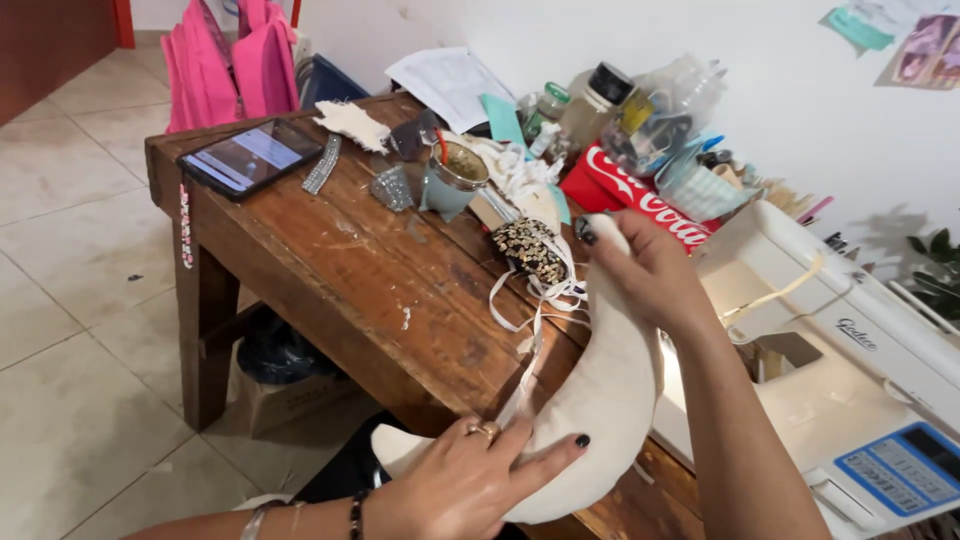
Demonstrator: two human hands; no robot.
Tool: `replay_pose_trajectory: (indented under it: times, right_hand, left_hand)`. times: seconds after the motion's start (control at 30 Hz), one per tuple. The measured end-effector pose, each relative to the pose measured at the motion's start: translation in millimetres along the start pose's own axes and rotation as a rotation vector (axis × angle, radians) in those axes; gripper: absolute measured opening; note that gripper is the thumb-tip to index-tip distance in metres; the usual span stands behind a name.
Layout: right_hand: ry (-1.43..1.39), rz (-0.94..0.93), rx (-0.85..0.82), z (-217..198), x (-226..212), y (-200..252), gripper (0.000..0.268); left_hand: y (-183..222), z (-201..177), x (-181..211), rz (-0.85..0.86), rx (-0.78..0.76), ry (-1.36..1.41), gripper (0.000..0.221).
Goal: Turning a crescent-shaped fabric pillow right-side out and shaping it by hand
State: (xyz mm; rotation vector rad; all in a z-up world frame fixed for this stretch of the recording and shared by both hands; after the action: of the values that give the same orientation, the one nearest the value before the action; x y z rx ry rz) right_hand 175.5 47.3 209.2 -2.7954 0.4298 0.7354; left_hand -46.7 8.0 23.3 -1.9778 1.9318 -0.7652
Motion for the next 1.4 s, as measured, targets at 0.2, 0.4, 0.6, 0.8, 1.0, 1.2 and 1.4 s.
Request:
replay_pose_trajectory:
  times: [0.2,0.4,0.6,0.8,1.0,1.2,1.4]
  right_hand:
    - [-0.469,-0.404,0.486,-57.0,24.6,-7.9,0.01]
    - [-0.657,-0.131,-0.12,8.2,23.2,60.4,0.128]
    - [-0.483,-0.053,0.175,41.5,30.1,91.3,0.105]
    - [-0.476,-0.112,0.203,61.2,11.9,86.6,0.054]
    - [-0.412,-0.033,0.31,93.1,-5.7,111.7,0.098]
    - [-0.353,-0.239,0.448,82.4,11.2,117.8,0.056]
    - [-0.347,0.078,-0.025,80.5,29.4,106.6,0.094]
  left_hand:
    - [22.8,-24.7,-3.9,0.128,0.065,-0.043,0.064]
    - [30.6,-58.4,-16.6,-0.018,0.257,-0.243,0.099]
    - [3.5,-81.1,-30.1,-0.146,0.005,0.353,0.124]
    - [-25.6,-73.3,-50.5,-0.396,0.357,0.968,0.065]
    - [-29.9,-42.0,-49.6,-0.466,0.659,0.981,0.019]
    - [-23.6,-50.7,-55.9,-0.483,0.494,1.051,0.028]
    - [-7.3,-57.4,-55.1,-0.401,0.218,0.766,0.044]
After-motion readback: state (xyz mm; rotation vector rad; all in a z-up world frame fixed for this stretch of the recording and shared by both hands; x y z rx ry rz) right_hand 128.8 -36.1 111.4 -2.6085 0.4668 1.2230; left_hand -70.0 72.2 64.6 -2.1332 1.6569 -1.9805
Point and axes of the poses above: each hand's wrist, its own y-axis away from the middle knuckle, its own z-axis out of the palm, x = y × z, the point moved 1 cm from there along -y, towards the middle knuckle, and after that the axes turned 1 degree about z, right-handed, at the moved point
